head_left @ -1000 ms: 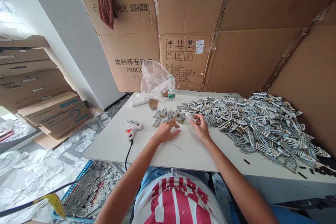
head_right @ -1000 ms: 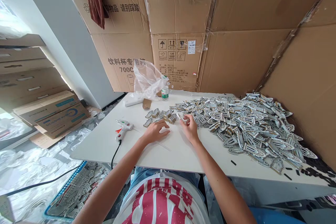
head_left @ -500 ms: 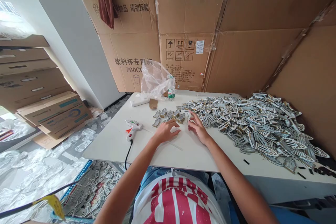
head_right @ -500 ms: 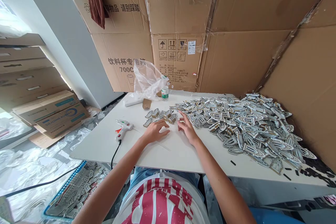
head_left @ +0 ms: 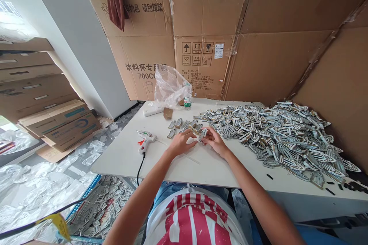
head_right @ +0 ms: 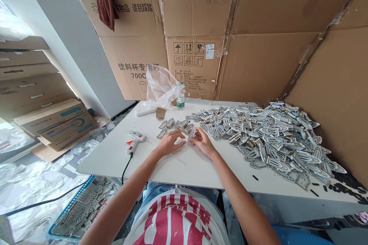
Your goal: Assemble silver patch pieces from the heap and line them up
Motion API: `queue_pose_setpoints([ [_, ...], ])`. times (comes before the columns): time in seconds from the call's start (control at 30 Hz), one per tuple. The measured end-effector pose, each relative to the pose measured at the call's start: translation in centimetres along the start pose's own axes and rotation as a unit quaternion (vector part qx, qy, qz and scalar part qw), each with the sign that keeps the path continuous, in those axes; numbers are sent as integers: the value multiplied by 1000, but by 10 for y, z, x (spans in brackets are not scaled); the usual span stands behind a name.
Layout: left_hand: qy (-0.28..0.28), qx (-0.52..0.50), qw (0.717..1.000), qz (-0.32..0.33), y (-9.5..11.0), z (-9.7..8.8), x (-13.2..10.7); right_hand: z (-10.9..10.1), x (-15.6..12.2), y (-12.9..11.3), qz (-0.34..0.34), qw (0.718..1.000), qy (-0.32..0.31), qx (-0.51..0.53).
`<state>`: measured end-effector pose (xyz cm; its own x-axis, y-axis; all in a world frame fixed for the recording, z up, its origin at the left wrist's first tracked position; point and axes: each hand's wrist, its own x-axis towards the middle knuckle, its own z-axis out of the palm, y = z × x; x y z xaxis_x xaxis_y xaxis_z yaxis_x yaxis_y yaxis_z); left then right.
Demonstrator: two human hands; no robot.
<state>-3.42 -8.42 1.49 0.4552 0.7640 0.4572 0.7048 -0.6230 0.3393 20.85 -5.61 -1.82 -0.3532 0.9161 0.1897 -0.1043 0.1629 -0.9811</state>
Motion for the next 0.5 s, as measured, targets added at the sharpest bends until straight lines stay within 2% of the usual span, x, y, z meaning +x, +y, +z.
queue_pose_setpoints([
  [0.5, 20, -15, 1000, 11, -1, 4, 0, 6, -4, -2, 24, 999, -38, 1],
])
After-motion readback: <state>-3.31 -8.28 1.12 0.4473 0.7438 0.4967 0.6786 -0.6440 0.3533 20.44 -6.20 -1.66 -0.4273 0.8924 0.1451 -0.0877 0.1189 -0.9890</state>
